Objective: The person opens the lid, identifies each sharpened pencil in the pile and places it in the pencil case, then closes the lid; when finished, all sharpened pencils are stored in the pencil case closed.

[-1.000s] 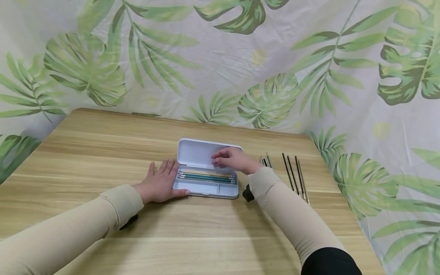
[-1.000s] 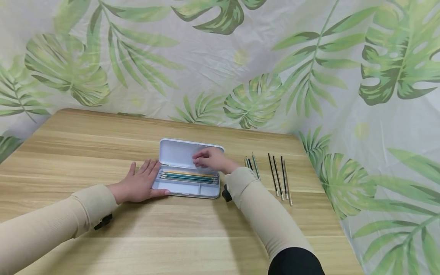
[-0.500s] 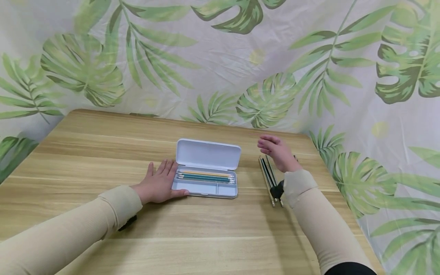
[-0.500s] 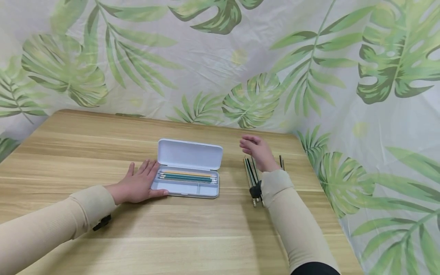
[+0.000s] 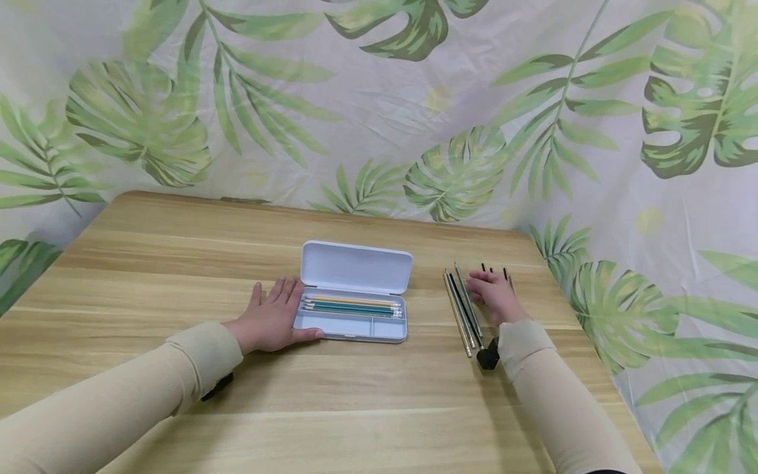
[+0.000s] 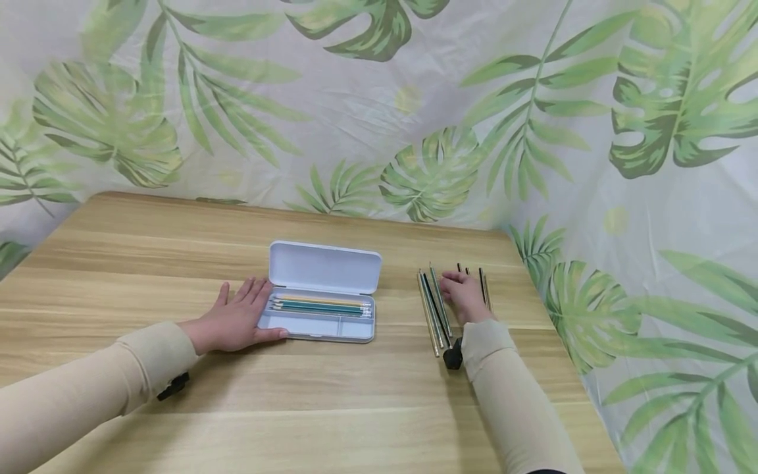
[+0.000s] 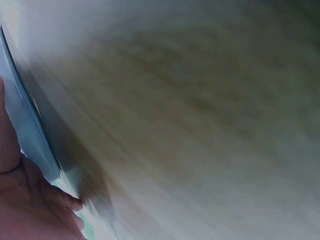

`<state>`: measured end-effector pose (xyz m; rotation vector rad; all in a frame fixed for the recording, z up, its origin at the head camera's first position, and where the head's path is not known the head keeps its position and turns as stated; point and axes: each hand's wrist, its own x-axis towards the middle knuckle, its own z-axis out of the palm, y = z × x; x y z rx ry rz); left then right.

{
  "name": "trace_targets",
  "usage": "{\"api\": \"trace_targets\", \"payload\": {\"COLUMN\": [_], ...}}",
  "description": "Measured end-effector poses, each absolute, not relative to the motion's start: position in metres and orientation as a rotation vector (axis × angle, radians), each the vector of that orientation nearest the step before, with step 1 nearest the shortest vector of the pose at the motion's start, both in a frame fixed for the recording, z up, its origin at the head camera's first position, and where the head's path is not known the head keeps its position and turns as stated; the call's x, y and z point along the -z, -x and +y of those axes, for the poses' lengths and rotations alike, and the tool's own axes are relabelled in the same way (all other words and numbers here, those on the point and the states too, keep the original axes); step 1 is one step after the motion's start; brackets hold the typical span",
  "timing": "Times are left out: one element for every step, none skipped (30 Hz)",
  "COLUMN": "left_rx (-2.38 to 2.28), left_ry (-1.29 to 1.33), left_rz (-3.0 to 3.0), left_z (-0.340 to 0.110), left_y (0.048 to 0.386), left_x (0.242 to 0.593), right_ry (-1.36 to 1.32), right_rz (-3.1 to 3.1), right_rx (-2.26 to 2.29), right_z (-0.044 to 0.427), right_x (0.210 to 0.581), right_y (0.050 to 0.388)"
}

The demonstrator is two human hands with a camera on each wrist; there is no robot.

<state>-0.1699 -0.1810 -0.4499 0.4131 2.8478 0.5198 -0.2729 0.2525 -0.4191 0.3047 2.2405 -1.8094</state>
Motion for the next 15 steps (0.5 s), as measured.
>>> {"api": "trace_targets", "payload": {"left_rx": [-0.522,-0.523,-0.523,-0.524,-0.524,-0.526,-0.527,-0.530,-0.533,-0.533,-0.536,-0.540,-0.546,-0.547,-0.551], "left_ry": [-0.413,-0.413,-0.413,-0.413,-0.413,-0.412,-0.413,-0.412,-0.412,-0.409,-0.410,-0.412,-0.414,-0.411,-0.411], "left_rz": [2.846,2.847,2.847,2.845,2.845,2.841,2.840,2.837,2.835,2.830,2.829,2.827,2.827,2.824,2.823], "left_z": [-0.181,-0.181,-0.181,-0.180,-0.180,-0.180,-0.180,-0.179,-0.179,-0.178,-0.178,-0.178,-0.178,-0.177,-0.176], "left_y": [0.170,0.170,0.170,0.170,0.170,0.170,0.170,0.169,0.169,0.168,0.167,0.166,0.166,0.165,0.165], "left_x": [0.450,0.451,0.451,0.450,0.450,0.449,0.447,0.446,0.444,0.442,0.441,0.440,0.438,0.438,0.436], "right_ry": [-0.317,-0.328,-0.338,-0.345,-0.355,-0.362,-0.366,-0.368,-0.365,-0.365,-0.365,-0.367,-0.364,-0.361,-0.356], "right_rz": [2.236,2.232,2.236,2.243,2.262,2.278,2.300,2.317,2.342,2.361,2.387,2.414,2.444,2.471,2.504], "right_rx": [1.813,1.819,1.815,1.812,1.795,1.781,1.760,1.750,1.731,1.719,1.691,1.665,1.630,1.600,1.561], "right_z": [0.253,0.252,0.252,0.252,0.251,0.250,0.250,0.249,0.248,0.247,0.246,0.245,0.245,0.244,0.243], "right_x": [0.422,0.424,0.426,0.428,0.430,0.431,0.432,0.433,0.435,0.436,0.437,0.438,0.440,0.441,0.441], "right_y": [0.273,0.274,0.274,0.274,0.274,0.274,0.273,0.273,0.273,0.273,0.273,0.273,0.273,0.274,0.275]}}
